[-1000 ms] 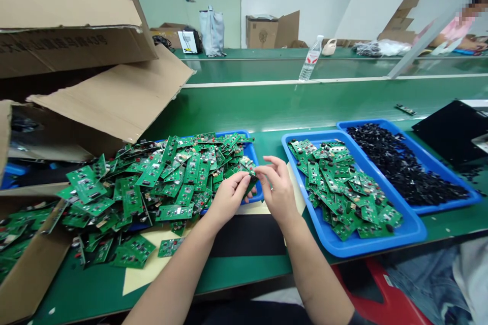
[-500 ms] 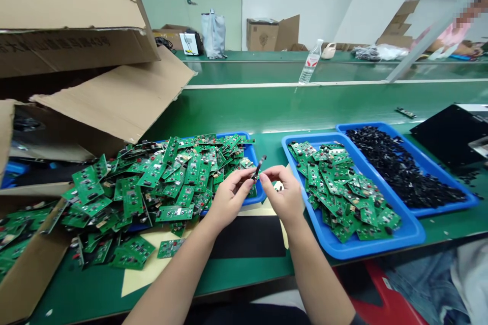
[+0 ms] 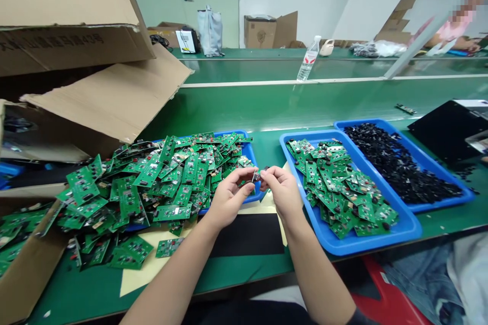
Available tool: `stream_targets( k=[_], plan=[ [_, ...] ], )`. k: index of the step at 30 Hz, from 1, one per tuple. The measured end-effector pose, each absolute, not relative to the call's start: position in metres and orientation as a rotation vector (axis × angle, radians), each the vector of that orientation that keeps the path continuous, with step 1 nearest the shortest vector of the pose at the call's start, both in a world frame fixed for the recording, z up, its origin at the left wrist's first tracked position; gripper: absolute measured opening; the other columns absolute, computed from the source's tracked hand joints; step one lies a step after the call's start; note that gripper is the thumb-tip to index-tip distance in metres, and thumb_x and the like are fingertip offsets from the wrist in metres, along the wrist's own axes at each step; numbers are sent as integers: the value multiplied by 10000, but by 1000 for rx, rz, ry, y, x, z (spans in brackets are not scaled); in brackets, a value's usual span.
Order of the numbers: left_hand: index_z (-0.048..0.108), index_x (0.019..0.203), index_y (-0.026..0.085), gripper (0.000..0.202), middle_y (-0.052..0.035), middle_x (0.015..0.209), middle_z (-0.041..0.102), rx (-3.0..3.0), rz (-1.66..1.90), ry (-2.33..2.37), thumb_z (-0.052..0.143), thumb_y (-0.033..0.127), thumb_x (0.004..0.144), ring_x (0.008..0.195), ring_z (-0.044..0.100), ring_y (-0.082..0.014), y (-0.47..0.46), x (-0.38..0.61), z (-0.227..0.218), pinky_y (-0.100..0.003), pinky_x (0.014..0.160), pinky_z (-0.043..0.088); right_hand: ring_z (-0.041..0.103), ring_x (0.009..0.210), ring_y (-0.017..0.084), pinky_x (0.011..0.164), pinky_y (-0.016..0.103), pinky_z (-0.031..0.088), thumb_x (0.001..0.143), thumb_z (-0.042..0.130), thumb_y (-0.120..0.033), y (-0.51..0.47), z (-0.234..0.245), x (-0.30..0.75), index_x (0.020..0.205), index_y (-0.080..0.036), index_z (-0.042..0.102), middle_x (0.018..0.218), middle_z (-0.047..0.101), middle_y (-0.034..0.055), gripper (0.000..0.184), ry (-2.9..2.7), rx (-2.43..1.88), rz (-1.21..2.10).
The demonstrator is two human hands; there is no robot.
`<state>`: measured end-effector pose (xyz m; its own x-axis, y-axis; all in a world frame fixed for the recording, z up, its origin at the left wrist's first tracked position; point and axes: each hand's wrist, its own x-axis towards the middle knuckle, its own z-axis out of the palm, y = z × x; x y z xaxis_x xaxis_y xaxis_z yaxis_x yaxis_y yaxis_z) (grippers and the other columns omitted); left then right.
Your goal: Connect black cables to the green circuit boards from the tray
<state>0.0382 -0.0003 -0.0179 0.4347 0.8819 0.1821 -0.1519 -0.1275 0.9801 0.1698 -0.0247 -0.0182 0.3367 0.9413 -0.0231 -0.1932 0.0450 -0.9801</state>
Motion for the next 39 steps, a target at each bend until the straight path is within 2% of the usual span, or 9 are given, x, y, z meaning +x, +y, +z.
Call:
stream_targets(
  k=[6,13,21,26,31,33,35,37,39],
  plan=[
    [636,1073,178,376,-99,1066,658,1231,1098,714,692,370,755,999,608,-207,1,40,-22,-302,890,482,476,457,94,476,219,408,651,626,-329,-25,-16,165,511,-189,494,459,502,-47,238,-772,-1172,1055],
    [677,1059,216,294,-79,1089,657,1309,1106,623,671,317,783,1028,598,-205,2,39,-24,-294,905,469,490,481,94,479,215,405,681,632,-359,-25,-15,164,543,-184,512,492,517,-45,253,-804,-1187,1028],
    [696,1050,212,291,-81,966,634,1508,1117,628,676,303,774,913,596,-189,4,37,-23,-284,800,492,495,472,82,485,209,419,691,654,-402,-22,-18,166,583,-174,544,513,522,-48,275,-790,-1109,1076],
    [688,1020,183,328,-89,1004,679,1282,1124,713,720,332,730,926,635,-205,3,41,-21,-294,819,504,494,473,74,498,203,422,725,642,-425,-23,-17,169,609,-173,548,527,542,-42,293,-789,-1060,1110],
    [674,1000,168,409,-90,968,698,1072,1090,741,769,378,662,809,668,-194,1,42,-19,-289,744,531,508,504,90,502,213,435,736,657,-385,-27,-17,166,661,-197,494,555,518,-47,260,-877,-1083,939],
    [677,971,168,405,-76,931,698,1024,1080,765,788,371,638,767,665,-174,0,42,-17,-272,722,533,577,626,124,592,252,494,732,660,-351,-27,-18,164,823,-213,505,695,565,-19,226,-896,-1044,825],
    [678,952,168,401,-63,912,695,985,1069,800,796,368,625,746,657,-154,-2,43,-15,-250,703,530,610,873,180,751,323,523,730,649,-318,-27,-21,163,1059,-229,471,972,587,59,385,-962,-1012,683],
    [675,944,166,408,-59,908,690,956,1060,830,801,370,615,753,652,-145,-3,44,-15,-229,687,521,506,1156,243,930,412,465,730,623,-297,-28,-23,164,1262,-238,361,1270,462,130,596,-1090,-1008,527],
    [667,951,161,424,-56,878,687,927,1048,847,801,378,612,763,654,-148,-3,44,-15,-217,673,512,334,1323,285,1041,481,364,743,572,-315,-29,-25,167,1366,-238,257,1429,299,137,703,-1244,-1011,396]
  ],
)
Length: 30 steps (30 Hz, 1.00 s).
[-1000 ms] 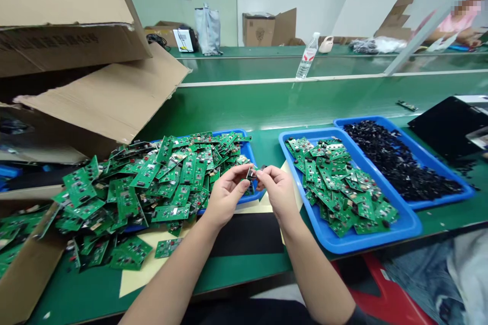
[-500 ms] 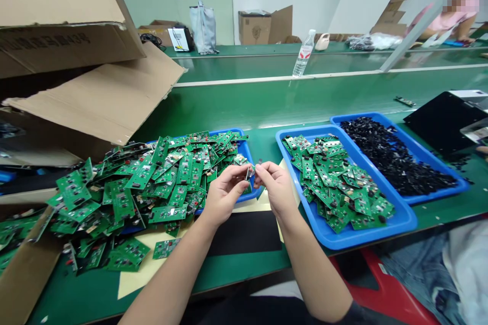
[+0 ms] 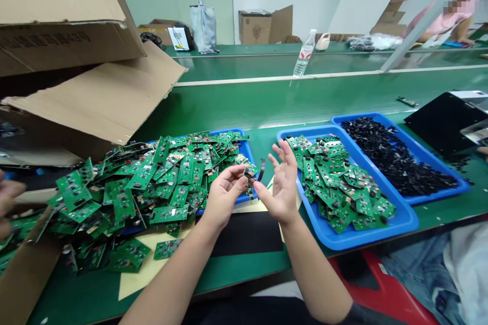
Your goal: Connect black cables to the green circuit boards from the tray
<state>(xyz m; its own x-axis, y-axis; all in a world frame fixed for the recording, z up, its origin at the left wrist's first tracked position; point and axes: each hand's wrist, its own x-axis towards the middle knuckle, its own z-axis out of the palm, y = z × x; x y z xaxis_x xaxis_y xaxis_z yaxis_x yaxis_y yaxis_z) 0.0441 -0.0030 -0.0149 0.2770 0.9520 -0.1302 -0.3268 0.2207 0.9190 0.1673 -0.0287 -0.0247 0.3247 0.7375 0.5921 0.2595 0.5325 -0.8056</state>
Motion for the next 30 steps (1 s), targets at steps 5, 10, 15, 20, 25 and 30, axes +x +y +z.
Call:
stream_targets(
  k=[5,10,15,20,25,30],
  plan=[
    [651,968,173,427,-25,803,671,851,1055,863,793,380,623,781,660,-152,-1,44,-16,-209,674,507,270,1363,302,1076,527,290,809,456,-327,-32,-23,174,1385,-236,292,1466,276,113,606,-1462,-1031,163],
    [674,958,172,413,-32,846,667,913,1059,865,793,376,620,770,630,-130,1,44,-16,-204,683,501,331,1314,312,1091,582,161,820,581,-276,-32,-20,172,989,-273,642,1343,473,62,180,-1576,-1292,-122],
    [686,966,173,413,-47,881,672,920,1057,881,782,395,631,770,605,-122,2,41,-17,-189,661,485,486,1190,259,1087,560,194,846,575,-276,-30,-21,174,853,-254,653,1137,629,53,81,-1622,-1290,-73],
    [691,988,191,408,-50,932,679,947,1012,851,772,400,648,774,600,-119,1,40,-18,-191,663,487,533,1130,243,1067,553,241,853,547,-226,-29,-19,173,836,-250,625,1017,659,53,83,-1595,-1282,18],
    [701,962,202,379,-52,992,685,950,1040,857,784,376,636,816,612,-130,1,42,-19,-188,670,491,490,1175,250,1023,502,340,831,524,-218,-31,-17,170,767,-225,579,1059,622,80,84,-1536,-1236,258],
    [711,989,185,399,-66,961,698,996,1035,861,774,387,651,745,605,-114,1,42,-22,-194,672,487,524,1119,245,955,452,418,829,525,-267,-29,-19,172,745,-212,568,1094,586,108,109,-1444,-1306,473]
  ],
)
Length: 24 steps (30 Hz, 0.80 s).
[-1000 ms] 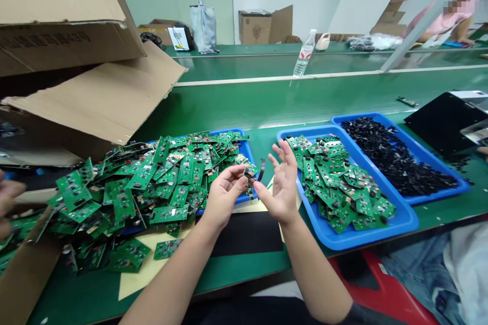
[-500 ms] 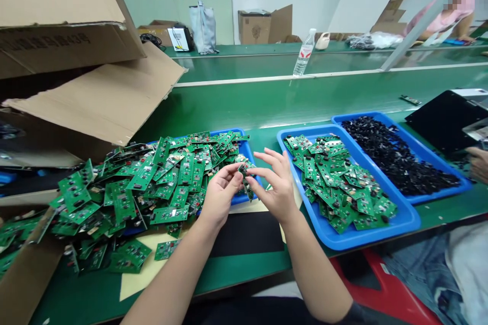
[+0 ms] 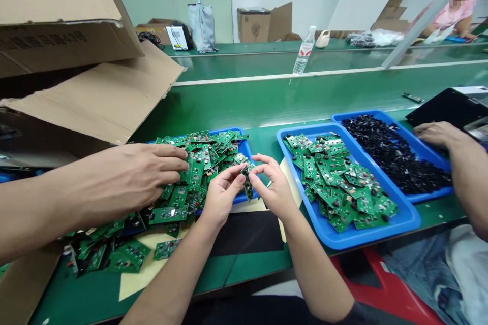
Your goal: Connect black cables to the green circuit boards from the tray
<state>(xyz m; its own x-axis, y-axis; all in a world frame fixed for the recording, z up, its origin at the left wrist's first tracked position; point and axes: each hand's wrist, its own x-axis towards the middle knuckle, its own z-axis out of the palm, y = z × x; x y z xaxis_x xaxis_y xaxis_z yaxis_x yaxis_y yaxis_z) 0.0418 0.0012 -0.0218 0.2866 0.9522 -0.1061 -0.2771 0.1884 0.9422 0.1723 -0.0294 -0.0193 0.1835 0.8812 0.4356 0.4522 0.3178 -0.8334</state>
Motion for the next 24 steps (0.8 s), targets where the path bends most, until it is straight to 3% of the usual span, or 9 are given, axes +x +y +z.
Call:
stream_targets(
  k=[4,8,11,15,19,22,24],
  plan=[
    [702,1039,159,452,-75,861,709,1050,1004,868,740,432,681,690,608,-129,1,41,-24,-219,645,492,498,1144,253,973,458,399,834,526,-267,-28,-22,173,774,-205,578,1125,555,125,101,-1453,-1358,339],
    [715,1015,164,423,-77,824,709,1145,1041,872,707,453,707,893,634,-232,1,42,-22,-289,736,518,491,1145,261,976,480,392,854,513,-267,-28,-25,172,811,-212,588,1127,548,122,102,-1493,-1396,193],
    [740,932,187,342,-48,711,688,1234,1066,903,683,457,729,930,624,-248,1,42,-19,-311,776,519,511,1111,266,965,495,400,861,512,-275,-28,-25,170,811,-211,589,1097,551,123,111,-1492,-1405,131],
    [740,919,176,347,-40,664,671,1222,1068,906,659,467,749,836,635,-231,1,42,-18,-313,741,526,530,1088,261,965,495,408,862,515,-267,-28,-24,168,886,-216,585,1098,548,121,90,-1459,-1362,90],
    [722,961,131,419,-51,702,678,1097,1047,885,656,483,744,617,594,-151,2,39,-21,-243,564,490,516,1138,269,955,478,427,826,561,-280,-29,-23,171,1132,-208,513,1168,547,138,318,-1447,-1275,87],
    [718,975,132,441,0,555,595,1091,1046,926,657,498,738,436,418,-64,2,37,-22,-176,395,318,558,1082,261,963,491,415,829,568,-286,-30,-24,173,1048,-222,578,1128,584,118,229,-1529,-1295,165],
    [715,993,137,456,31,471,516,1098,1043,948,651,510,739,404,342,-52,1,37,-22,-176,373,251,585,1038,247,987,507,386,847,552,-269,-30,-26,173,943,-226,615,1073,613,100,122,-1560,-1309,176]
  ],
)
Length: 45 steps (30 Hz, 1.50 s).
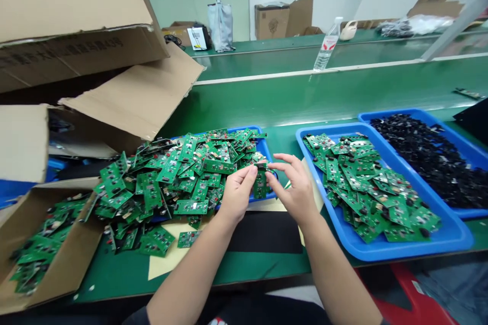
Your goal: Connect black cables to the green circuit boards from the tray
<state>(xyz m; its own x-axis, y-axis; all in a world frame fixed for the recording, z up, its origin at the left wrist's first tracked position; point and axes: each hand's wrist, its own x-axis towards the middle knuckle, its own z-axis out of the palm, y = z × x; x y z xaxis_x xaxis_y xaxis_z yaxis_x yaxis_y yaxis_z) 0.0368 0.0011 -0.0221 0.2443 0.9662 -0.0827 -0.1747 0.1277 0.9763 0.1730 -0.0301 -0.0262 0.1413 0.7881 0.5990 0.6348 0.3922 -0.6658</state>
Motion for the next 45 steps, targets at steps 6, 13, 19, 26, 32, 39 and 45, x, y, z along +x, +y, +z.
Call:
stream_targets(
  k=[6,13,19,26,32,39,45],
  plan=[
    [725,966,143,425,-16,600,640,1112,1010,900,648,498,744,505,529,-117,-3,39,-13,-237,507,457,611,956,220,996,506,375,874,521,-245,-29,-31,175,872,-230,623,952,651,68,103,-1558,-1329,54],
    [742,801,142,368,-47,745,702,1192,921,906,635,490,751,628,621,-163,-3,40,-9,-284,641,525,594,970,221,996,506,391,879,527,-215,-29,-32,176,892,-244,633,987,607,72,110,-1538,-1342,-114],
    [729,711,142,360,-32,686,666,1288,878,903,623,481,762,652,586,-164,0,37,-10,-271,657,479,588,980,222,982,512,411,882,515,-200,-28,-31,174,882,-245,643,1107,525,92,135,-1525,-1322,-101],
    [739,918,175,255,-50,864,688,1365,930,891,642,360,770,796,599,-181,4,36,-16,-268,728,471,514,1133,249,963,486,440,878,458,-158,-28,-26,174,1188,-270,528,1238,460,105,337,-1499,-1268,-53],
    [679,1071,187,319,-81,1019,644,1438,1143,857,657,274,765,929,608,-195,5,34,-23,-304,830,494,585,879,208,816,411,499,825,570,-196,-31,-24,175,865,-203,607,892,593,68,55,-1331,-1268,18],
    [663,1091,205,296,-75,993,638,1854,1173,791,639,204,796,951,596,-183,3,32,-20,-330,877,487,605,802,173,739,333,505,826,582,-200,-30,-24,171,775,-191,609,799,616,36,59,-1364,-1208,317],
    [658,1088,207,273,-74,980,651,1881,1212,823,620,222,818,932,610,-183,4,31,-23,-326,851,502,615,813,178,759,339,507,813,600,-158,-30,-25,172,774,-206,641,815,620,35,74,-1447,-1132,246]
  ],
)
